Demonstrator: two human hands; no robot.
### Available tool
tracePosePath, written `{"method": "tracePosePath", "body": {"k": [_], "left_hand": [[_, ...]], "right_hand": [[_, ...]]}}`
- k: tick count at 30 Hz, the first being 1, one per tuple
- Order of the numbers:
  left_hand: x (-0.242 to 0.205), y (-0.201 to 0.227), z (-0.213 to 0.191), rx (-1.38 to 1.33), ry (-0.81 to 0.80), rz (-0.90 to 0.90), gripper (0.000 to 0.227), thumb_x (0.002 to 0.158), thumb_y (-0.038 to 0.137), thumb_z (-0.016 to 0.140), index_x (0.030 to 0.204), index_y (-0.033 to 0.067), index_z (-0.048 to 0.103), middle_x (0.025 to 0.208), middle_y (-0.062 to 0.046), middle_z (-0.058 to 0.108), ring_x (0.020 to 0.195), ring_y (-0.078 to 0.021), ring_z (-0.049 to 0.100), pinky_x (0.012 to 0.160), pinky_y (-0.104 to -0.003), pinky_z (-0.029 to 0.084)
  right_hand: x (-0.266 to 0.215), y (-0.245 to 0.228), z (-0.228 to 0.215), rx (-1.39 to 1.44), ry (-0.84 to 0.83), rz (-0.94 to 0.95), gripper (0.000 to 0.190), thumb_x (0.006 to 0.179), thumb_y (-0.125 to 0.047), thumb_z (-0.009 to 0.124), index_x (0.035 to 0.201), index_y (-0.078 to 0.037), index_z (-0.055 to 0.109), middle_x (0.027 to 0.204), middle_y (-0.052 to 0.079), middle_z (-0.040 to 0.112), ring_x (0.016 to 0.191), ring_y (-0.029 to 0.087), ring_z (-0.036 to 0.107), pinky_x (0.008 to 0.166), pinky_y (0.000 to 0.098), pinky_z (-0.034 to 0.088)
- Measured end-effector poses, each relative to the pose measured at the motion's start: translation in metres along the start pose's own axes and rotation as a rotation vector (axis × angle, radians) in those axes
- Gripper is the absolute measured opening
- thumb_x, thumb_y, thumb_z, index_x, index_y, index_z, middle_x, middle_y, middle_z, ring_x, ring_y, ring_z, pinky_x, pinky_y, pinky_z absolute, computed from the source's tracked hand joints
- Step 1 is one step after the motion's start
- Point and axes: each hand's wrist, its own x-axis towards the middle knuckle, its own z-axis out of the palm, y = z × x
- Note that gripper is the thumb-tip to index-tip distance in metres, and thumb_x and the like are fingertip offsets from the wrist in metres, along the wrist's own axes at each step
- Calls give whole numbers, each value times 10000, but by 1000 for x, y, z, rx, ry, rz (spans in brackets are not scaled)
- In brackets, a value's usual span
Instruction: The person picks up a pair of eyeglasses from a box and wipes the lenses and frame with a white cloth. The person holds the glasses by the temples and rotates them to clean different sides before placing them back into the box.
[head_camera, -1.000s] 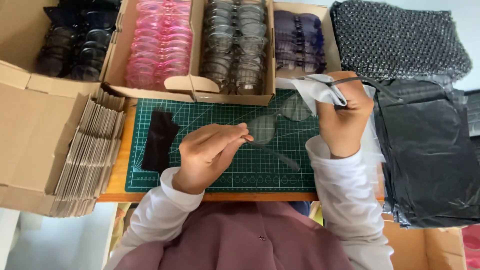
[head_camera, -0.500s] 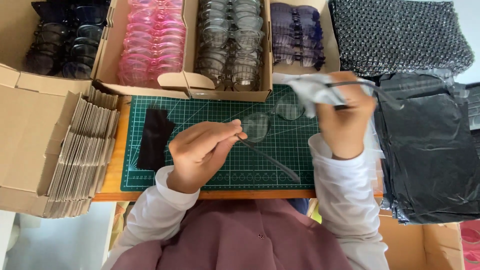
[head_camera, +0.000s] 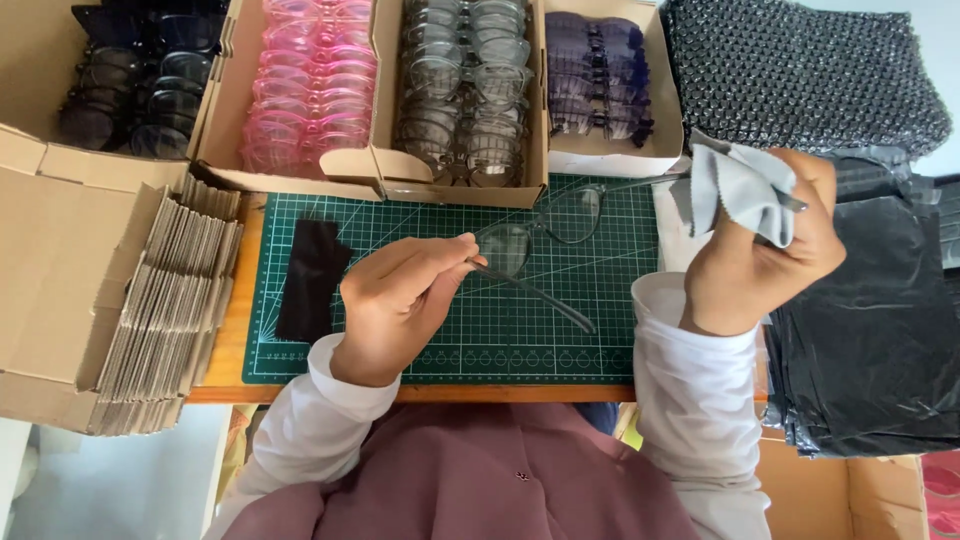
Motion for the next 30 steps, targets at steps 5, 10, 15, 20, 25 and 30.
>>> {"method": "tracePosePath", "body": {"k": [5,10,15,20,25,30], "left_hand": [[3,4,-3,-71,45,-15,238,977,-64,737,1193,5,665,1011,-162,773,895,-272,812,794,-343,711],[10,8,1,-106,195,-29,132,854,-83,801,972,-25,792,852,-137,797,765,-302,789,697,-389,653],[9,8,-1,-115,214,-55,133,851,-76,807,971,-17,797,869,-140,802,781,-300,793,704,-380,646],[9,9,0,-82,187,-80,107,848,-65,815,941,-16,798,831,-150,791,747,-319,784,680,-379,642],[8,9,1,-40,156,-107,121,821,-58,838,924,-1,810,823,-145,795,734,-313,787,672,-369,645],[-1,4,-5,38,5,-75,174,988,-12,741,1150,39,702,955,-80,794,778,-193,761,663,-270,617]], "right_hand": [[-1,0,7,37,-175,-26,124,1068,17,691,999,105,744,966,221,681,926,301,635,812,422,493],[-1,-7,27,146,-262,-19,126,1025,114,706,902,115,733,839,242,700,815,245,634,848,416,534],[-30,36,23,180,-354,32,180,963,159,703,826,49,744,764,178,693,704,271,638,800,421,557],[-27,43,20,173,-410,49,185,924,201,675,865,52,766,759,175,695,700,270,638,801,425,556],[-19,32,15,178,-369,27,108,1007,99,684,968,48,772,841,172,717,780,241,632,840,424,551],[-13,9,10,-107,-215,-31,220,1052,-117,647,987,61,759,913,157,718,847,265,620,785,405,456]]}}
